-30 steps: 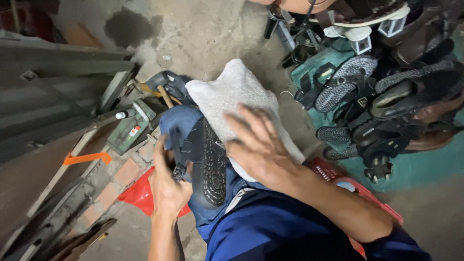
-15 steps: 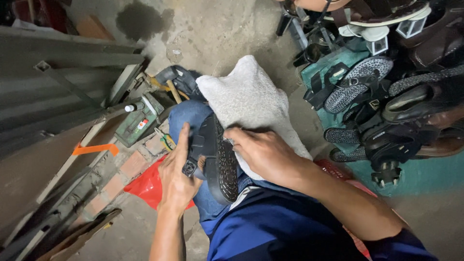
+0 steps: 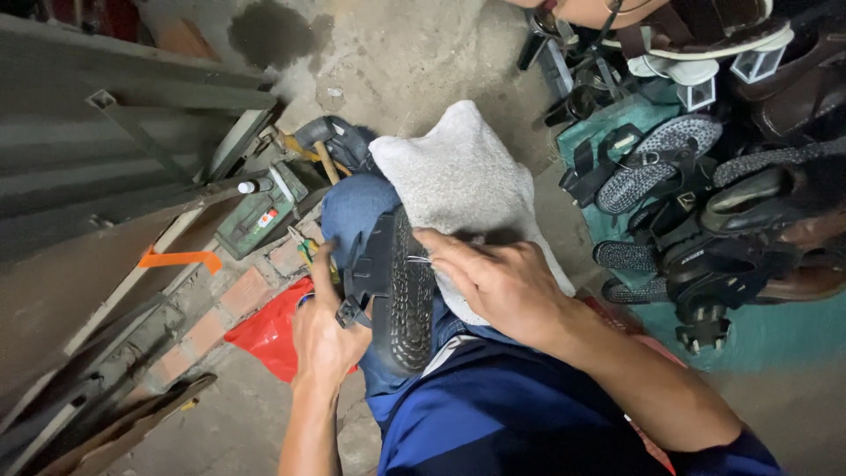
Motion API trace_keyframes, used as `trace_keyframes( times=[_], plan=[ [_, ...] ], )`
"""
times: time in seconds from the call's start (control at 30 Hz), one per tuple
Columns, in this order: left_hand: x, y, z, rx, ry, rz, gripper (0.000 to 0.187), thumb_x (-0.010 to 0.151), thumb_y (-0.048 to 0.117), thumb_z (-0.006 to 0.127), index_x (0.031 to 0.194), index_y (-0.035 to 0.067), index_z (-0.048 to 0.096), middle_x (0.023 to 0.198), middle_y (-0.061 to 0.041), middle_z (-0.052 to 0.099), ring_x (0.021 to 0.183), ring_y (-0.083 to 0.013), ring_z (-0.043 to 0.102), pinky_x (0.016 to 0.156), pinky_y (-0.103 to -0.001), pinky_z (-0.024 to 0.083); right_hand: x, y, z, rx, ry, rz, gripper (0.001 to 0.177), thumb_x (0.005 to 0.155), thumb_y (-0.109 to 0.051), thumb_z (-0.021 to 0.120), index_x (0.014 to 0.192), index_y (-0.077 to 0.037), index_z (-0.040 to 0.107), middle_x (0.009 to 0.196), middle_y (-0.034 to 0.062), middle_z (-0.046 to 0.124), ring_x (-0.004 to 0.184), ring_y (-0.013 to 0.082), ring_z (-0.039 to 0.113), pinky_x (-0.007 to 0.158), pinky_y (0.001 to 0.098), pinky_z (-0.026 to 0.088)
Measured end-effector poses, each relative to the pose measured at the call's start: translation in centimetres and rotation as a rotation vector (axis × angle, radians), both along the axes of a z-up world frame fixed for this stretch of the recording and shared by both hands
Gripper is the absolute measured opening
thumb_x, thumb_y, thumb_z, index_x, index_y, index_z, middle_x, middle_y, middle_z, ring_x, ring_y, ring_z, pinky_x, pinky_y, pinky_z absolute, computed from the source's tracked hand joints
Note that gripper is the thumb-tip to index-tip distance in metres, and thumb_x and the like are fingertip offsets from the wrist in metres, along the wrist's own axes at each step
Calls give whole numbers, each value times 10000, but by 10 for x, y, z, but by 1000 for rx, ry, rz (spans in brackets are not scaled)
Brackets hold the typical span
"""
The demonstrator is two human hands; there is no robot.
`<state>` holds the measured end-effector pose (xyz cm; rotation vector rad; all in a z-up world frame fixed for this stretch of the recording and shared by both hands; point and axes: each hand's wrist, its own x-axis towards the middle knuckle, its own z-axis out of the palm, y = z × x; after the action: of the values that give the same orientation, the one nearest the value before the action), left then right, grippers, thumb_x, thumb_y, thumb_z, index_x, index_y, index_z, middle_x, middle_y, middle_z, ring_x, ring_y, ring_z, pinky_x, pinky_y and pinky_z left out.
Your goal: The person sits on the floor and sews a black sandal using a needle and white thread. They repeatedly push the needle through the sandal's strap and pull the thread tight to secure the stitching. The person works on the sandal while it rests on their lap, surrounded by other footwear.
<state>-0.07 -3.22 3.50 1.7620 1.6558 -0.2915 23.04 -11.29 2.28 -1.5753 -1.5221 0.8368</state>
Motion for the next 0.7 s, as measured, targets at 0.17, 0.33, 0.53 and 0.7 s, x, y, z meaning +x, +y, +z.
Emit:
trace_keyframes(
  times=[0.17,0.33,0.53,0.7],
  plan=[
    [-42,-10,11,-11,226,29,1083,719,747,578,1605,194,291,417,-37,527,474,-298,613,612,-490,550,-2,-10,-19,77,-242,74,349,991,-153,659,1327,-59,642,1222,108,758,961,267,766,841,428,588],
    [-58,-25,5,-40,134,99,955,726,687,655,1527,231,406,541,-24,555,493,-213,558,565,-398,489,-5,-10,-12,59,-195,121,212,931,-39,541,1092,-37,678,993,104,731,853,294,690,787,436,529],
    [-44,-40,-19,-74,-406,328,324,933,332,708,1199,175,608,678,31,596,526,-73,355,499,-243,341,20,-20,20,-151,362,174,216,962,-93,524,1014,-76,734,1186,116,696,980,193,688,885,342,514],
    [-51,-48,-27,-188,-807,381,234,1014,279,571,1137,82,599,595,-52,538,431,-103,427,408,-238,383,12,-29,36,-33,861,247,172,995,-161,572,1040,-18,658,1355,322,588,1084,294,676,887,402,579]
  ],
)
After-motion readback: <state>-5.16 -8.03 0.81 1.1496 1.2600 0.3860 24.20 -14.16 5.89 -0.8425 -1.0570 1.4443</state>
